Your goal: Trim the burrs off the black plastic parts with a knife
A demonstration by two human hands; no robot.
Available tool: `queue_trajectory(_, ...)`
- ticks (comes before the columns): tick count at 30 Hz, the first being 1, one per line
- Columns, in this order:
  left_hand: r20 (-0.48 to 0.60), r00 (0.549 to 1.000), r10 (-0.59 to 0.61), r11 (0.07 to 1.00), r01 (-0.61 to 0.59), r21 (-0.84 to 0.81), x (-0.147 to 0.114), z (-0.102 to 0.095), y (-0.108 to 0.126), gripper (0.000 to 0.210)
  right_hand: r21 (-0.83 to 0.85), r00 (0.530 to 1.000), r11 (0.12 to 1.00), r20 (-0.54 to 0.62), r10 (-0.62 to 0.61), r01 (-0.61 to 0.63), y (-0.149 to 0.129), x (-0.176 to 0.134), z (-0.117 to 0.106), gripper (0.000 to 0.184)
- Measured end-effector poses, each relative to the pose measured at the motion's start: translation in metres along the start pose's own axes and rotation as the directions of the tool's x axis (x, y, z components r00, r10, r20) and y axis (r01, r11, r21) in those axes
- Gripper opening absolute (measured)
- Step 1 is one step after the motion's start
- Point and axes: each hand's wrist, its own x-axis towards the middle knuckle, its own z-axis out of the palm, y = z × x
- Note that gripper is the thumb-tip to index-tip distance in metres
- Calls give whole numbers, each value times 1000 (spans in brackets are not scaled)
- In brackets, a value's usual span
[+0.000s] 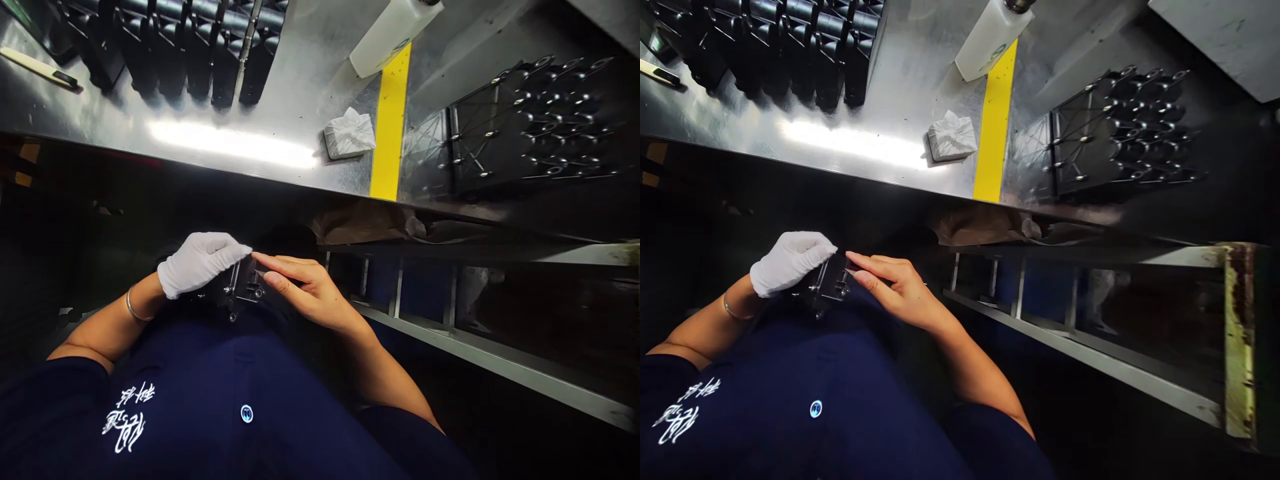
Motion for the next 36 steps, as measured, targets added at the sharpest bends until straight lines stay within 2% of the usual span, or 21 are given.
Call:
queue_trajectory(6, 2, 999, 34, 999, -34, 12, 0, 0, 0, 46, 15, 999, 1000, -31, -27, 28, 2, 2, 1, 30)
queue_trajectory(12, 31, 999, 17, 1000, -18, 13, -2, 1, 2, 49, 140, 999, 990, -27, 34, -29, 0, 5, 1, 26)
queue_trajectory(14, 22, 999, 43, 999, -43, 16, -2, 1, 2, 48, 150, 992, 987, -105, 70, -54, 1, 5, 2, 27)
queue_trajectory(18, -31, 995, 100, 994, -99, 44, -3, 1, 2, 48, 184, 937, 978, -314, 153, -98, 3, 5, 5, 32)
queue_trajectory(21, -106, 986, 129, 990, -121, 76, -2, 2, 0, 48, -32, 931, 999, -365, 21, -35, 3, 6, 7, 31)
queue_trajectory(23, -148, 976, 161, 984, -147, 102, -2, 2, -1, 44, -210, 925, 977, -363, -112, 36, 1, 7, 8, 26)
queue_trajectory(25, -177, 964, 197, 976, -176, 126, -2, 4, -3, 38, -263, 925, 960, -333, -182, 94, -2, 8, 10, 22)
queue_trajectory(30, -205, 947, 248, 962, -216, 165, -4, 6, -3, 31, -176, 955, 976, -245, -168, 127, -7, 10, 13, 21)
queue_trajectory(36, -207, 950, 234, 964, -200, 172, -4, 7, 1, 35, -157, 959, 981, -239, -152, 116, -7, 10, 12, 24)
